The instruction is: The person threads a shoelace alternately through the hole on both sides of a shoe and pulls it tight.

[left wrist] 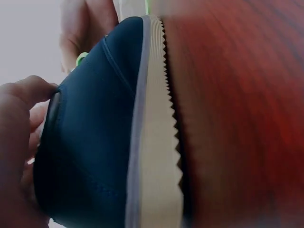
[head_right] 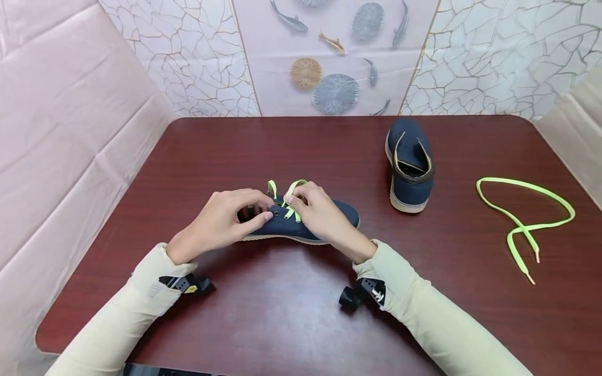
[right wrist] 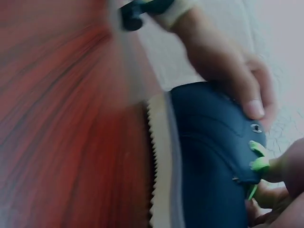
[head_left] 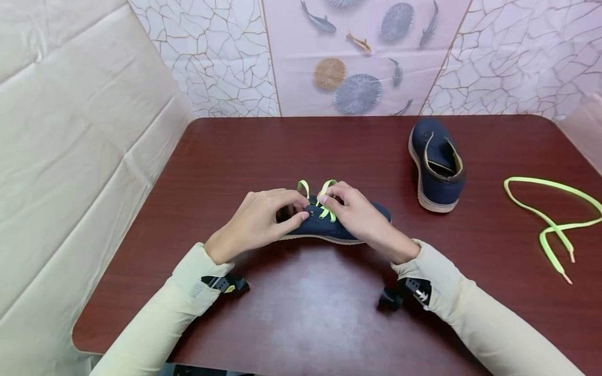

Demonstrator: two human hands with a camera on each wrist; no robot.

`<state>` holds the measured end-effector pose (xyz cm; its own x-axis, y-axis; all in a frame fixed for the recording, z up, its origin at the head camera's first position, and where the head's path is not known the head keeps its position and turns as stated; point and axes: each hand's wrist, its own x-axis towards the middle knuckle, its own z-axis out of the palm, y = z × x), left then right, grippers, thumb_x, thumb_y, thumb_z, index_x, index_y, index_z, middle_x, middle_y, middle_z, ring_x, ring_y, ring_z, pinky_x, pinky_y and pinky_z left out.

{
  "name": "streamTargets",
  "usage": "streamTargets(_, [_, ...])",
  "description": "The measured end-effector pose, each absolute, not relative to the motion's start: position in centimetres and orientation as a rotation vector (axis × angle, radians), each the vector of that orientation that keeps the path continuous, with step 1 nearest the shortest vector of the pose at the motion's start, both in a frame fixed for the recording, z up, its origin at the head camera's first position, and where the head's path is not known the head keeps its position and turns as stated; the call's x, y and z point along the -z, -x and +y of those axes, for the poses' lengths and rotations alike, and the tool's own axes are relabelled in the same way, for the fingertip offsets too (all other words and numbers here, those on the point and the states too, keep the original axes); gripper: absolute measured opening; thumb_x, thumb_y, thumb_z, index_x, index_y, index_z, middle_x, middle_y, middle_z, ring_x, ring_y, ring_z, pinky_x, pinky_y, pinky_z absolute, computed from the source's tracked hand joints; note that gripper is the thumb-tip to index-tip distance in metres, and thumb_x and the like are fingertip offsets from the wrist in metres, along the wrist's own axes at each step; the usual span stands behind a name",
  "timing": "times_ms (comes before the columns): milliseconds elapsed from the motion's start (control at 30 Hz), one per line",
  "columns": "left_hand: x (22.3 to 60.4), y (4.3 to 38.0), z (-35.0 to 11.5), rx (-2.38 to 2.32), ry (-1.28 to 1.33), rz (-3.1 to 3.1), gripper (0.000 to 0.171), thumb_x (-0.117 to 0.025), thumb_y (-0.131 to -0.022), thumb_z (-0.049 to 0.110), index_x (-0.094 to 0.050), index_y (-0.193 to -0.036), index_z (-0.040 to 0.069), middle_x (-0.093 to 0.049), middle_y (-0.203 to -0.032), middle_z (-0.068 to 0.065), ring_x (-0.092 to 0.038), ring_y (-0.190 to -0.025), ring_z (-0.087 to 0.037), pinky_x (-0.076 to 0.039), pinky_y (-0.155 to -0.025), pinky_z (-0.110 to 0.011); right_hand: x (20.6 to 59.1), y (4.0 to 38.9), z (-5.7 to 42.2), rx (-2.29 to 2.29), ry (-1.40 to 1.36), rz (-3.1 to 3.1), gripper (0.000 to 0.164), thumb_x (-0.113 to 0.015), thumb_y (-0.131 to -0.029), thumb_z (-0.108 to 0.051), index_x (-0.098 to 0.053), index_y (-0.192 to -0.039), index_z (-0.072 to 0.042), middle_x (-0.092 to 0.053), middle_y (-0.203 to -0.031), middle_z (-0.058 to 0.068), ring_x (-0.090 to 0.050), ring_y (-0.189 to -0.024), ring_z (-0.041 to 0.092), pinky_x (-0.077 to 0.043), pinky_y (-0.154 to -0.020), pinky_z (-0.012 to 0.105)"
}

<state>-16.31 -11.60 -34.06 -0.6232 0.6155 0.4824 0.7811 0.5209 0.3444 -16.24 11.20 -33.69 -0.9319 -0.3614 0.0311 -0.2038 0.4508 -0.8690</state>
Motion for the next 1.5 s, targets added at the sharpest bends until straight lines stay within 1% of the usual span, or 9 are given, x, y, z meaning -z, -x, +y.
streamTargets(167, [34.3, 16.4, -11.6, 0.822, 1.185, -2.385, 0.012, -0.069, -0.093, 0.029, -0.071, -0.104, 0.024, -0.064, -0.089, 0.016, -0.056, -0.077, 0.002, -0.043, -0.054, -0.02, 33.4, 16.7, 11.5, 1.516, 0.42, 2.383, 0.021, -0.054, -0.102, -0.017, -0.067, -0.101, 0.0, -0.051, -0.109, 0.01, -0.047, -0.097, 0.023, -0.04, -0.075, 0.029])
streamTargets(300, [34.5, 16.4, -11.6, 0.837, 1.152, -2.358, 0.011, -0.07, -0.093, 0.029, -0.071, -0.103, 0.025, -0.061, -0.084, 0.017, -0.053, -0.073, 0.003, -0.039, -0.052, -0.02, 33.2, 16.9, 11.3, 1.539, 0.394, 2.319, 0.019, -0.056, -0.1, -0.016, -0.067, -0.094, -0.002, -0.049, -0.101, 0.007, -0.044, -0.09, 0.022, -0.038, -0.064, 0.025])
streamTargets(433, [34.8, 16.4, -11.6, 0.855, 1.125, -2.346, 0.01, -0.07, -0.093, 0.03, -0.072, -0.102, 0.026, -0.057, -0.079, 0.018, -0.051, -0.07, 0.002, -0.037, -0.051, -0.02, 33.1, 17.0, 11.2, 1.575, 0.384, 2.274, 0.018, -0.057, -0.098, -0.015, -0.066, -0.089, -0.002, -0.047, -0.093, 0.005, -0.042, -0.088, 0.022, -0.035, -0.063, 0.024])
streamTargets(633, [34.8, 16.4, -11.6, 0.884, 1.111, -2.329, 0.01, -0.071, -0.093, 0.03, -0.074, -0.102, 0.026, -0.057, -0.078, 0.018, -0.052, -0.067, -0.001, -0.036, -0.051, -0.02, 33.1, 17.1, 11.1, 1.611, 0.391, 2.225, 0.017, -0.061, -0.095, -0.016, -0.069, -0.089, -0.003, -0.052, -0.093, 0.003, -0.044, -0.09, 0.021, -0.034, -0.063, 0.023])
streamTargets(900, [34.7, 16.0, -11.6, 0.93, 1.049, -2.351, 0.011, -0.072, -0.092, 0.028, -0.074, -0.103, 0.025, -0.061, -0.084, 0.016, -0.053, -0.071, -0.001, -0.039, -0.052, -0.02, 33.1, 17.5, 11.2, 1.634, 0.445, 2.148, 0.018, -0.062, -0.094, -0.015, -0.068, -0.082, -0.003, -0.052, -0.092, 0.005, -0.044, -0.079, 0.02, -0.033, -0.061, 0.026])
streamTargets(1100, [35.0, 15.9, -11.6, 1.005, 1.123, -2.323, 0.01, -0.073, -0.091, 0.023, -0.074, -0.101, 0.025, -0.06, -0.102, 0.016, -0.054, -0.081, 0.003, -0.042, -0.058, -0.017, 33.2, 17.3, 11.3, 1.587, 0.401, 2.16, 0.019, -0.061, -0.096, -0.017, -0.068, -0.083, -0.005, -0.051, -0.092, 0.004, -0.044, -0.08, 0.019, -0.033, -0.062, 0.026])
streamTargets(1233, [35.1, 16.1, -11.8, 1.01, 1.231, -2.279, 0.009, -0.074, -0.091, 0.02, -0.077, -0.099, 0.023, -0.06, -0.101, 0.014, -0.054, -0.083, 0.002, -0.044, -0.064, -0.016, 33.3, 17.3, 11.5, 1.589, 0.408, 2.161, 0.018, -0.061, -0.095, -0.018, -0.069, -0.084, -0.005, -0.051, -0.093, 0.004, -0.045, -0.08, 0.019, -0.033, -0.062, 0.026])
streamTargets(1367, [34.8, 16.2, -11.9, 1.018, 1.298, -2.26, 0.013, -0.077, -0.088, 0.019, -0.079, -0.101, 0.019, -0.061, -0.102, 0.01, -0.056, -0.093, -0.001, -0.046, -0.079, -0.017, 33.3, 17.3, 11.5, 1.594, 0.401, 2.168, 0.019, -0.061, -0.095, -0.018, -0.07, -0.085, -0.004, -0.054, -0.094, 0.004, -0.047, -0.081, 0.019, -0.033, -0.061, 0.026])
streamTargets(1500, [34.5, 16.1, -11.8, 0.983, 1.32, -2.246, 0.015, -0.08, -0.086, 0.016, -0.079, -0.101, 0.016, -0.062, -0.104, 0.006, -0.058, -0.097, -0.004, -0.047, -0.084, -0.018, 33.3, 17.4, 11.4, 1.595, 0.377, 2.161, 0.02, -0.061, -0.095, -0.019, -0.07, -0.086, -0.004, -0.054, -0.096, 0.004, -0.047, -0.082, 0.019, -0.034, -0.062, 0.026])
